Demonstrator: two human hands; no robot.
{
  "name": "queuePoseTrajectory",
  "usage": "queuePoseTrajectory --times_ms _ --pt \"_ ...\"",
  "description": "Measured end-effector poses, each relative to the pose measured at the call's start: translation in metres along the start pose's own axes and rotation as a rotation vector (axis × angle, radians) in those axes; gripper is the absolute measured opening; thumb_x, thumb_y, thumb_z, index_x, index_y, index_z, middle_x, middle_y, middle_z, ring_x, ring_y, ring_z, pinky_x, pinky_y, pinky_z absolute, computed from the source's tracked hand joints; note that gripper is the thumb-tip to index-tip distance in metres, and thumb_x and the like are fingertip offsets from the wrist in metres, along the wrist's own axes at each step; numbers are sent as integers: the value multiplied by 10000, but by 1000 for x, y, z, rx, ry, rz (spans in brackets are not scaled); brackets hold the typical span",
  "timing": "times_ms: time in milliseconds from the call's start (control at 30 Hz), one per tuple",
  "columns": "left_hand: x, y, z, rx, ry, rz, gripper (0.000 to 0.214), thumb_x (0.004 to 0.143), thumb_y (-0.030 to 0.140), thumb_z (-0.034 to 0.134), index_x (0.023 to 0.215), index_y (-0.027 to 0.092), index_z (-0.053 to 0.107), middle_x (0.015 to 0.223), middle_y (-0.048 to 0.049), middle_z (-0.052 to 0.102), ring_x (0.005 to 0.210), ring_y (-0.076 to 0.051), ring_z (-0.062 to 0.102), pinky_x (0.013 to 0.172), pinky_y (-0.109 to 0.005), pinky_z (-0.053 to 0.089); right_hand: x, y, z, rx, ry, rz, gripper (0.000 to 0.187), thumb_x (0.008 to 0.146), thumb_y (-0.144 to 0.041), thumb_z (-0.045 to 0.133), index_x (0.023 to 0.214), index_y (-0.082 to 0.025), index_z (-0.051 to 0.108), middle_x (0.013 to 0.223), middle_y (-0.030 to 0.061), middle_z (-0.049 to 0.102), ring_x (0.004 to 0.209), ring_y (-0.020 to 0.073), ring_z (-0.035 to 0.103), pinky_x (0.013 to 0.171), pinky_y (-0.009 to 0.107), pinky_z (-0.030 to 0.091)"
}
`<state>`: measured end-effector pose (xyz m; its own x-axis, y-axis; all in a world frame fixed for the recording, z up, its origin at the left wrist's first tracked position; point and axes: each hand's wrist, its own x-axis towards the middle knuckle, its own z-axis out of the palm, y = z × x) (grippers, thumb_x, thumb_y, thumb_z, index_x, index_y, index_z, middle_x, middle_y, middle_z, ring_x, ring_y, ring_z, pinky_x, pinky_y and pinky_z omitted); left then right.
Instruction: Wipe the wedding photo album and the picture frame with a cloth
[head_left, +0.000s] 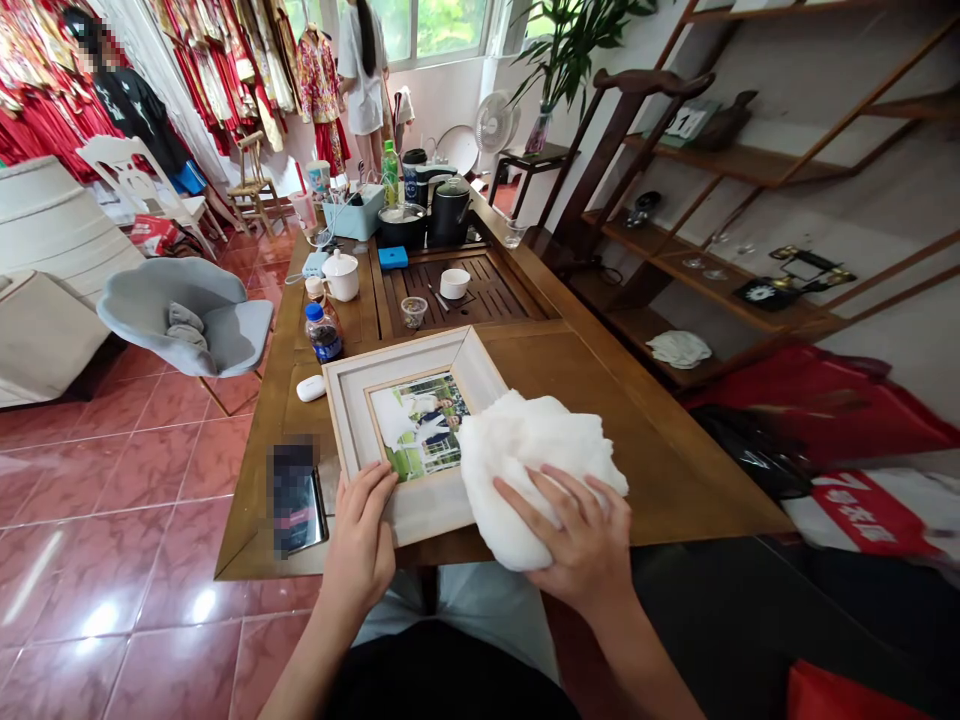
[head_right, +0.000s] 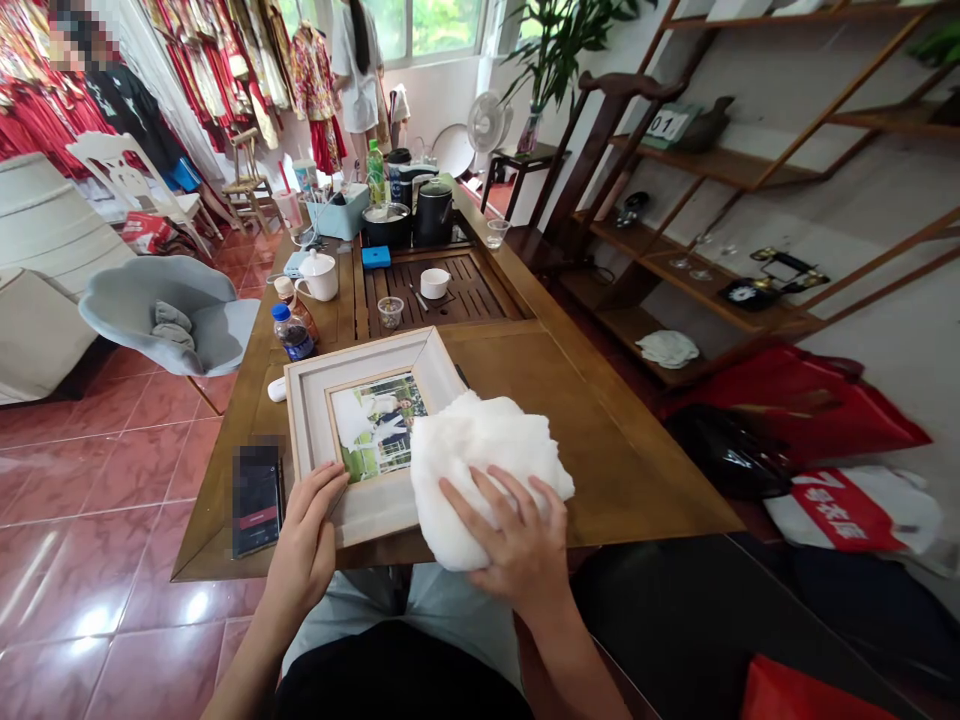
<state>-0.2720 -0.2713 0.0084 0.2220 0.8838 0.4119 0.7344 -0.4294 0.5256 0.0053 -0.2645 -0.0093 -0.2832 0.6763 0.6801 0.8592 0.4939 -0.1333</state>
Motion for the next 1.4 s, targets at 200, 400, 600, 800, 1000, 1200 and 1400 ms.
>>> queuePoseTrajectory --times_ms 200,400,600,800,1000,1200,1400 --pt "3 6 1 -57 77 -14 674 835 -57 341 1409 232 545 1454 -108 582 1409 -234 518 1179 -483 462 10 -33 9 82 2 -63 535 967 -548 388 1337 -286 673 1237 118 702 1152 389 592 1111 608 272" --pt "2 6 4 -88 163 -81 618 906 7 360 1471 241 451 1374 -122 627 1299 -226 608 1081 -439 550 13 -80 26 99 -67 -126 587 890 -617 513 1382 -325 646 1353 79 648 1246 373 503 1122 602 249" --pt "-3 4 14 -133 175 -109 580 962 49 358 1514 225 387 1391 -145 604 1297 -226 605 1081 -442 547 9 -73 25 84 -83 -149 544 864 -569 589 1367 -372 651 1343 48 654 1258 348 508 1136 567 274" --pt "0 6 12 -117 116 -94 596 922 7 348 1480 204 420 1428 -129 581 1379 -217 541 1144 -425 493 9 -38 13 52 -33 -114 459 1003 -481 391 1317 -311 679 1280 91 693 1226 307 564 1158 563 253" --pt "2 9 9 -134 100 -97 617 903 -9 346 1470 219 425 1436 -126 572 1380 -214 538 1134 -413 495 3 1 5 -63 18 -59 479 1000 -523 416 1338 -292 665 1251 115 696 1189 332 602 1106 548 321" --pt "1 10 12 -123 142 -69 617 902 -18 342 1464 215 447 1423 -124 587 1363 -220 552 1123 -415 503 8 -25 11 41 18 -79 568 1015 -598 316 1274 -277 707 1205 122 715 1188 348 579 1128 584 267" --pt "-1 7 15 -241 214 -86 525 971 37 400 1451 244 456 1358 -113 608 1288 -213 600 1095 -398 521 14 -75 27 156 11 -150 545 1018 -592 333 1307 -305 696 1268 58 714 1235 306 544 1188 571 182"
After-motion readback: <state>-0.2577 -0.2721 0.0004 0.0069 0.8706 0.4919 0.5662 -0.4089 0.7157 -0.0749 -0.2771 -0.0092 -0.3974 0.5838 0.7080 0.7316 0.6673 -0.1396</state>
